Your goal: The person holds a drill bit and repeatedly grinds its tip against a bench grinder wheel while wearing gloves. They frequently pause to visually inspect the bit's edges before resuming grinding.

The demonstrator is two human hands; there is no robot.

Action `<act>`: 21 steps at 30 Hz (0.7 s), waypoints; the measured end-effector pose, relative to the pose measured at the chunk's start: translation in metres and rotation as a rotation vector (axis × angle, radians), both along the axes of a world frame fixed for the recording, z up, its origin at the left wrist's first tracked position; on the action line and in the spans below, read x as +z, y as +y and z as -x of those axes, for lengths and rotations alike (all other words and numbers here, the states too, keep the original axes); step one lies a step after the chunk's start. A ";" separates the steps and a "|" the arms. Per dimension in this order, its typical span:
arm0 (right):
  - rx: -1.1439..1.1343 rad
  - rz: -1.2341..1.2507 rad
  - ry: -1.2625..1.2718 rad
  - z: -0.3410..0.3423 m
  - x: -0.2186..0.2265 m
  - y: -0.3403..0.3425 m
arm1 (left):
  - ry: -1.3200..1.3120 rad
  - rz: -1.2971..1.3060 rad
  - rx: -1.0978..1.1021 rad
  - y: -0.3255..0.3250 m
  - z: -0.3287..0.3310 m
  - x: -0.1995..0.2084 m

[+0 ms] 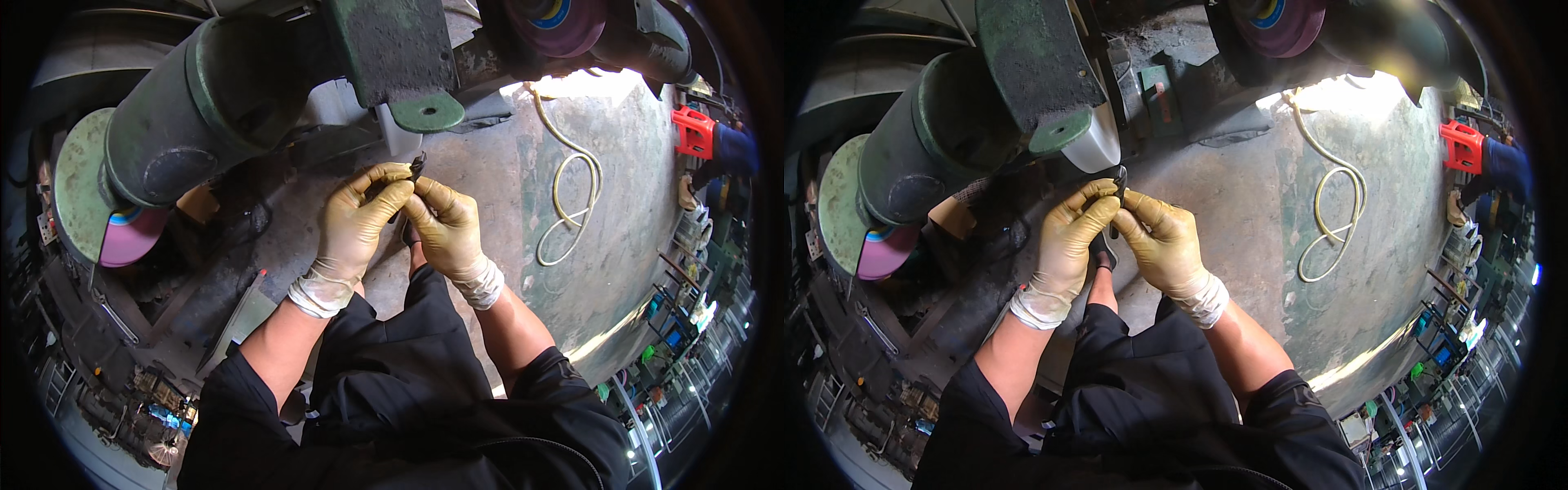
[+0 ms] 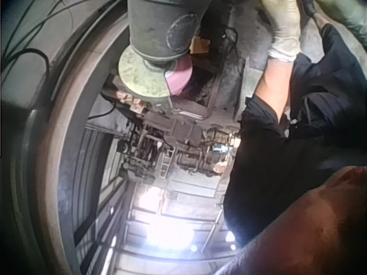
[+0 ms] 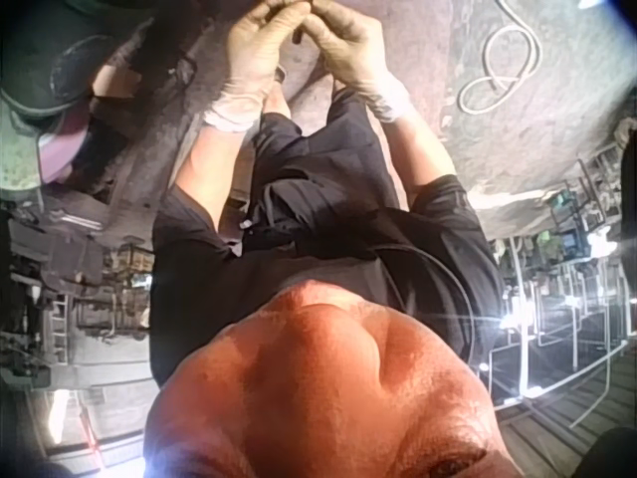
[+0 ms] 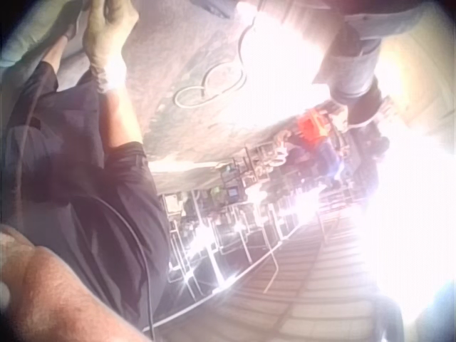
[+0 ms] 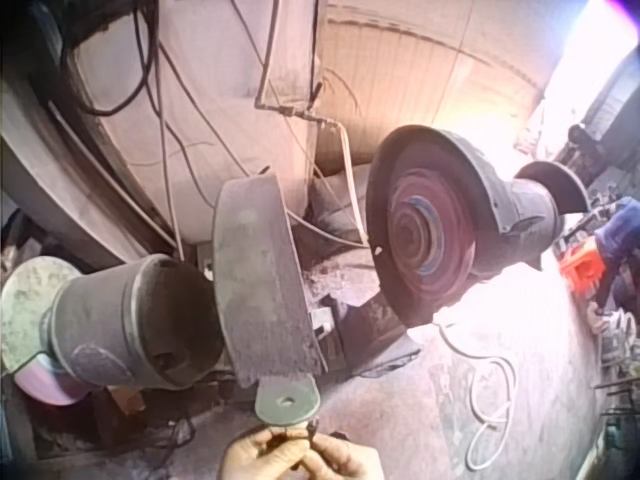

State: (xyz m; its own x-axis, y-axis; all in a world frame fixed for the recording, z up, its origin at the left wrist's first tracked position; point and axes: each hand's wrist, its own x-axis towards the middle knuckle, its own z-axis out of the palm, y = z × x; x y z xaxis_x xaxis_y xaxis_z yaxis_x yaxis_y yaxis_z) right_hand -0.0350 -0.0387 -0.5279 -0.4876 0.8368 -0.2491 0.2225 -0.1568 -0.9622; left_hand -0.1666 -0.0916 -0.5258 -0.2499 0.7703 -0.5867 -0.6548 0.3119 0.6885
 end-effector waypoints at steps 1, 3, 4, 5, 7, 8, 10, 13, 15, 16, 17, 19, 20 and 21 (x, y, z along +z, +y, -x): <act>-0.007 0.006 0.001 0.002 0.002 0.001 | 0.004 0.000 0.005 0.000 0.001 0.000; -0.026 0.021 0.011 0.004 0.001 0.000 | 0.014 -0.006 0.012 0.001 0.002 0.000; -0.039 0.031 0.020 0.004 -0.002 -0.001 | 0.019 -0.011 0.014 0.001 0.002 0.001; -0.052 0.041 0.029 0.005 -0.004 -0.002 | 0.024 -0.016 0.015 0.002 0.003 0.001; -0.070 0.059 0.031 0.006 -0.004 -0.003 | 0.030 -0.024 0.022 0.002 0.003 0.001; -0.079 0.068 0.032 0.007 -0.005 -0.003 | 0.033 -0.028 0.026 0.002 0.003 0.001; -0.094 0.074 0.030 0.008 -0.006 -0.004 | 0.034 -0.025 0.028 0.003 0.004 0.001; -0.123 0.081 0.050 0.009 -0.008 -0.006 | 0.038 -0.015 0.034 0.004 0.004 0.001; -0.133 0.077 0.059 0.009 -0.008 -0.007 | 0.041 -0.013 0.031 0.003 0.004 0.000; -0.133 0.072 0.058 0.010 -0.007 -0.006 | 0.041 -0.014 0.025 0.003 0.005 0.000; -0.132 0.066 0.057 0.010 -0.007 -0.006 | 0.042 -0.016 0.020 0.002 0.006 -0.001; -0.114 0.053 0.030 0.010 -0.007 -0.006 | 0.036 -0.019 0.022 0.002 0.006 -0.001; -0.106 0.047 0.016 0.010 -0.007 -0.006 | 0.032 -0.020 0.024 0.002 0.006 -0.001; -0.108 0.051 0.017 0.010 -0.007 -0.007 | 0.033 -0.014 0.018 0.002 0.006 0.000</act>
